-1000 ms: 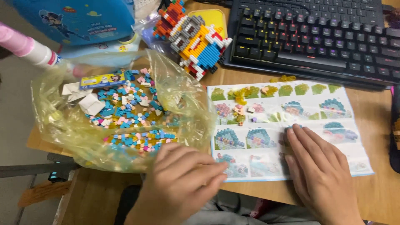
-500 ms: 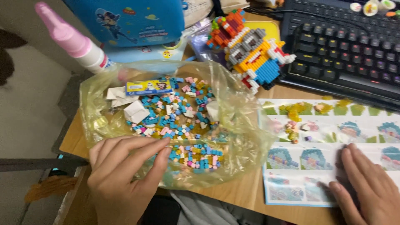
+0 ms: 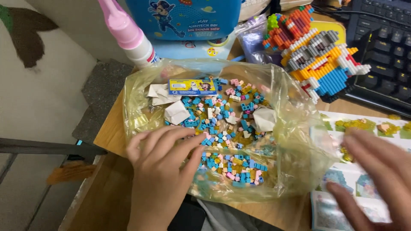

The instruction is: The person assembles small, colorful plastic bricks by hand, following a printed instruction sheet laid out on a desk. They pick bricks from a plastic bag, connect them to form a structure, and occasionally rotate the piece to check alignment.

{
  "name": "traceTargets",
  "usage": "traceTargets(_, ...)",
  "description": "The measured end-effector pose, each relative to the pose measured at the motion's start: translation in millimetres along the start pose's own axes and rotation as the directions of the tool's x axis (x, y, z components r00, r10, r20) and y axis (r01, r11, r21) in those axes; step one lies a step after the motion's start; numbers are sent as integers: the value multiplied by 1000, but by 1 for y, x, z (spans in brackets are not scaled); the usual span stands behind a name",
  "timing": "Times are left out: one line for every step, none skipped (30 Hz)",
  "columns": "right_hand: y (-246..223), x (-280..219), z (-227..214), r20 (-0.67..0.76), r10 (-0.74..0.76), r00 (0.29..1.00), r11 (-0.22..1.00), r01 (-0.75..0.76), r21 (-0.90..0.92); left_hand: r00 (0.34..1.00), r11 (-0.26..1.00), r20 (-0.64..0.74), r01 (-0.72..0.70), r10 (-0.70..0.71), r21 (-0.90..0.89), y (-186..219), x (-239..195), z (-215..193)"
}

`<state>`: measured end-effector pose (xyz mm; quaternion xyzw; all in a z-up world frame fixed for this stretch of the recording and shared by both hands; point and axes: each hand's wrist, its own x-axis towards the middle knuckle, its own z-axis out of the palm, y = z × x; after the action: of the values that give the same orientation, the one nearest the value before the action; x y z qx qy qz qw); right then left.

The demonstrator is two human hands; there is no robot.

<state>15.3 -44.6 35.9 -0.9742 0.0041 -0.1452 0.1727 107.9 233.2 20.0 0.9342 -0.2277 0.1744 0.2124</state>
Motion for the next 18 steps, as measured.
traceTargets(-15, 13, 0, -14, -263, 965, 965, 263, -17, 1000, 1000, 19, -11, 11, 0, 0, 1, 0)
traceTargets(-30, 27, 4, -14, -265, 964, 964, 265, -14, 1000, 1000, 19, -9, 8, 3, 0, 1, 2)
traceTargets(-46, 41, 8, 71, -380, 922, 925, 377, 54, 999, 1000, 53, -8, 9, -10, -1, 1, 4)
traceTargets(-61, 53, 11, 150, -490, 859, 871, 474, 131, 996, 1000, 89, -5, 8, -25, -1, 1, 5)
traceTargets(-61, 61, 22, 153, -491, 857, 870, 475, 135, 996, 1000, 91, -1, 4, -23, 0, 1, 6)
traceTargets(-62, 69, 34, 230, -500, 835, 863, 504, 50, 997, 1000, 71, -3, 4, -22, 1, 1, 7)
traceTargets(-62, 76, 46, 307, -500, 810, 844, 534, -34, 999, 1000, 50, -4, 5, -21, 2, 2, 8)
traceTargets(-62, 80, 52, 307, -502, 809, 844, 536, -33, 999, 1000, 50, -3, 4, -20, 1, 2, 8)
traceTargets(-61, 83, 58, 253, -488, 835, 861, 508, -16, 999, 1000, 47, 0, 1, -30, 0, 2, 9)
traceTargets(-61, 87, 64, 199, -472, 859, 877, 481, 2, 999, 999, 45, 3, -1, -41, -1, 2, 10)
traceTargets(-62, 89, 66, 200, -473, 858, 876, 482, 3, 999, 999, 45, 5, -3, -40, -2, 2, 12)
traceTargets(-62, 91, 68, 141, -474, 869, 880, 471, 51, 997, 998, 71, 26, -22, -51, -3, 2, 13)
traceTargets(-63, 93, 69, 83, -470, 879, 882, 461, 100, 994, 997, 98, 46, -40, -60, -4, 2, 15)
traceTargets(-64, 94, 70, 87, -471, 878, 881, 463, 100, 994, 997, 99, 50, -44, -62, -4, 2, 15)
traceTargets(-65, 95, 70, 99, -485, 869, 874, 478, 86, 995, 997, 84, 51, -46, -62, -4, 2, 16)
traceTargets(-65, 97, 70, 109, -498, 860, 867, 494, 68, 997, 997, 66, 49, -44, -64, -3, 3, 17)
traceTargets(-65, 99, 72, 110, -499, 860, 867, 495, 64, 997, 997, 63, 49, -45, -68, -3, 3, 17)
traceTargets(-66, 101, 74, 141, -523, 841, 848, 530, -18, 997, 996, 68, 51, -46, -70, -4, 3, 17)
